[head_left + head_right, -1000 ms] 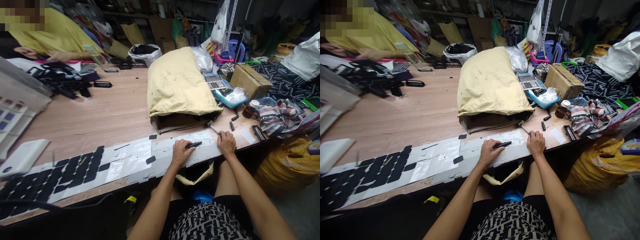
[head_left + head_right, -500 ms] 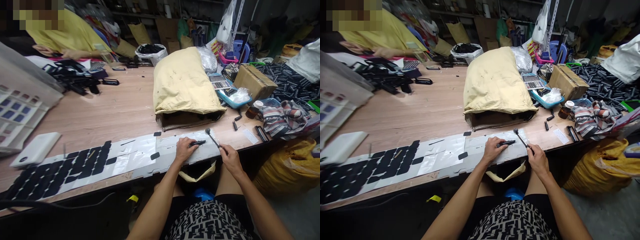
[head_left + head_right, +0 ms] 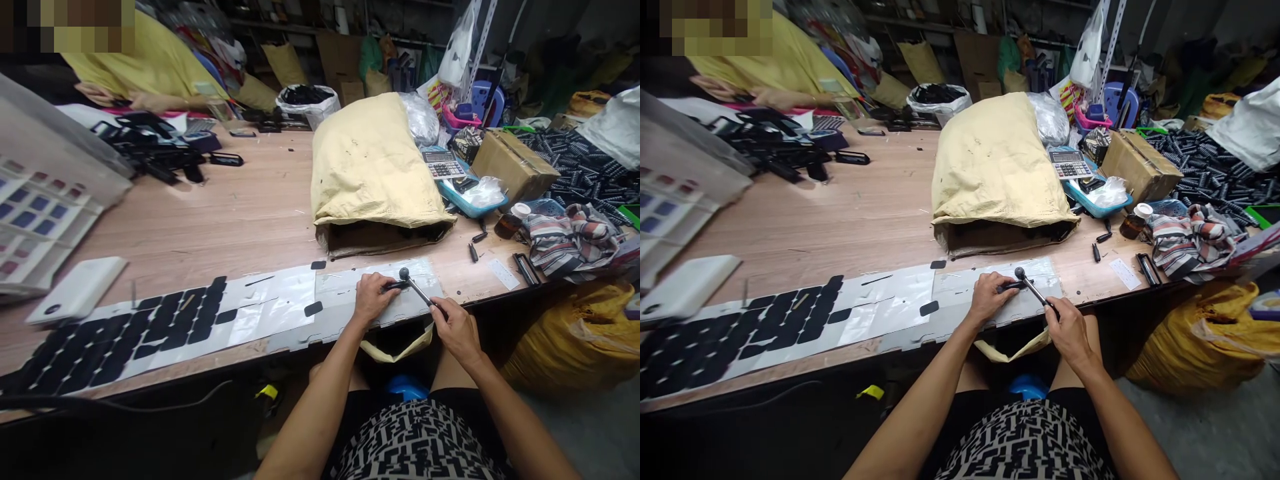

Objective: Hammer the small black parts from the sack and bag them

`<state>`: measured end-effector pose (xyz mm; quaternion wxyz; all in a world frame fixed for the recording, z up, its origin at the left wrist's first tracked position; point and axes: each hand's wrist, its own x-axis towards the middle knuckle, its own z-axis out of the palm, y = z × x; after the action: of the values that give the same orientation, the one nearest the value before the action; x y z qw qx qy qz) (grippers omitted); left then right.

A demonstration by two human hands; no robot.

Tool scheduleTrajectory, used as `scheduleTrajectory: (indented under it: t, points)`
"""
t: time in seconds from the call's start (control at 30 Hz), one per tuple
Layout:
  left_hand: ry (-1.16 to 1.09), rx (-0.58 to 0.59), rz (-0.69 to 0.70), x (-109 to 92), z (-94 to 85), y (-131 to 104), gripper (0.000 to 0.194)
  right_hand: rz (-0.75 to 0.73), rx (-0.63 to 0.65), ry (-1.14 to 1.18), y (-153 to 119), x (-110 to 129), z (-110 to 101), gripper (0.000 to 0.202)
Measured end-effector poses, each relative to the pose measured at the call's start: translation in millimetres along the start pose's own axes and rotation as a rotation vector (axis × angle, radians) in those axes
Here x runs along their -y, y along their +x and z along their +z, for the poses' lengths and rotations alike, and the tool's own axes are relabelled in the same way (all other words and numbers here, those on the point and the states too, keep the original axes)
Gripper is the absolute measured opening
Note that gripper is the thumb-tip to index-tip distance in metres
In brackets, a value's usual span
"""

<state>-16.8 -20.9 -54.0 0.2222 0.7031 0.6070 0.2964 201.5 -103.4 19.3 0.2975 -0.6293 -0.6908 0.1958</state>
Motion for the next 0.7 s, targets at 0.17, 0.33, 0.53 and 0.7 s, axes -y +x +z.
scheduleTrajectory:
  t: [0.17,0.33,0.53,0.7]
  points:
    - [-0.001,-0.002,-0.009,-1,-1.0,0,0.017,-0.036,0.038,0.058,-1,-1,13,0.028]
    - [0.002,0.014,-0.014,-2,-1.8,1,0.018,-0.02,0.035,0.046,3,-4,12,0.028]
    - [0.018,0.031,-0.026,-2,-1.4,1,0.019,0.012,-0.111,-0.187,44,-29,0,0.03]
    - [0.017,0.035,-0.014,-1,-1.0,1,0.019,0.023,-0.199,-0.44,81,-67,6,0.03]
